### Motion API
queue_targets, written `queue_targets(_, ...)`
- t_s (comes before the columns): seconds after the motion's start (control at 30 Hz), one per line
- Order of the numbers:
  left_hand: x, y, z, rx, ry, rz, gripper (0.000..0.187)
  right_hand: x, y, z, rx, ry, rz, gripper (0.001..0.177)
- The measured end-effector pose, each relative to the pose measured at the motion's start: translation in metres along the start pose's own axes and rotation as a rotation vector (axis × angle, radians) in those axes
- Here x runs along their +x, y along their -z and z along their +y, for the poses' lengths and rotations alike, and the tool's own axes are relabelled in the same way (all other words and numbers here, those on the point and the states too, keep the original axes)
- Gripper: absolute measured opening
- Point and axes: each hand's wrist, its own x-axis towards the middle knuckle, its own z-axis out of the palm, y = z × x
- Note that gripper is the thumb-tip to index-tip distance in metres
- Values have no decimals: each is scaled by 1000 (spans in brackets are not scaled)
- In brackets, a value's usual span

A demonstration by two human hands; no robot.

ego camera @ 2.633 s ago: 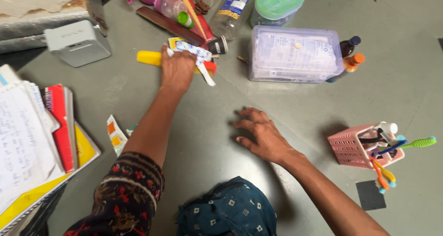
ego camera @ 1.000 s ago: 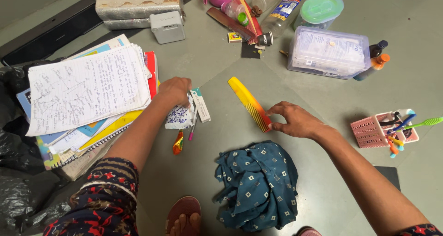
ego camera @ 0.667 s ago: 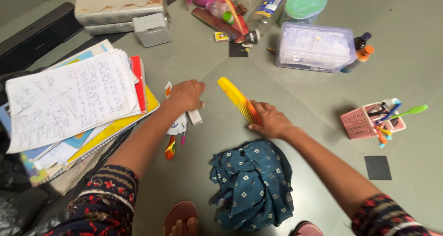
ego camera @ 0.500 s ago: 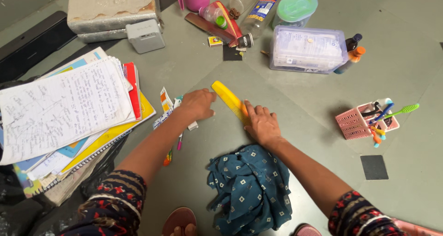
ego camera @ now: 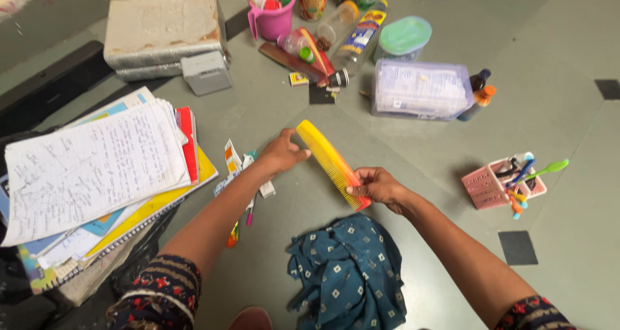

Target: The person wipes a pink plastic organizer with a cloth, then places toothbrushes, toothpaste, and other small items into it. They also handle combs, a small bottle, and a plastic water bottle, arranging them on the floor.

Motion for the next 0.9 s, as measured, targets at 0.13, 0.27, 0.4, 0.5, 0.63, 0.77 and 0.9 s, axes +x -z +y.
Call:
queue_targets(0.13,3,-2,4,-240,15,-4,96,0,5,-15,-7,52,-5,18)
queue_targets(0.27,18,7,5,47,-23,63,100,15,17,-16,-160,84,129,32)
queue_targets(0.4,39,14,2,267,-24,90,78,35,39,-1,-682,185,389,61)
queue_targets(0.5,55,17,6,328,-28,97,73,41,51,7,-829,284,394,59)
queue_targets(0.63,91,15,21,507,-152,173,76,43,42,10,-1022,187,467,65)
queue_targets(0.77,142,0,39,802,-246,324,72,49,30,10,-1148,92,551,77)
queue_targets(0.9,199,-18,52,878,-307,282,75,53,37,9,-1233,281,663,80)
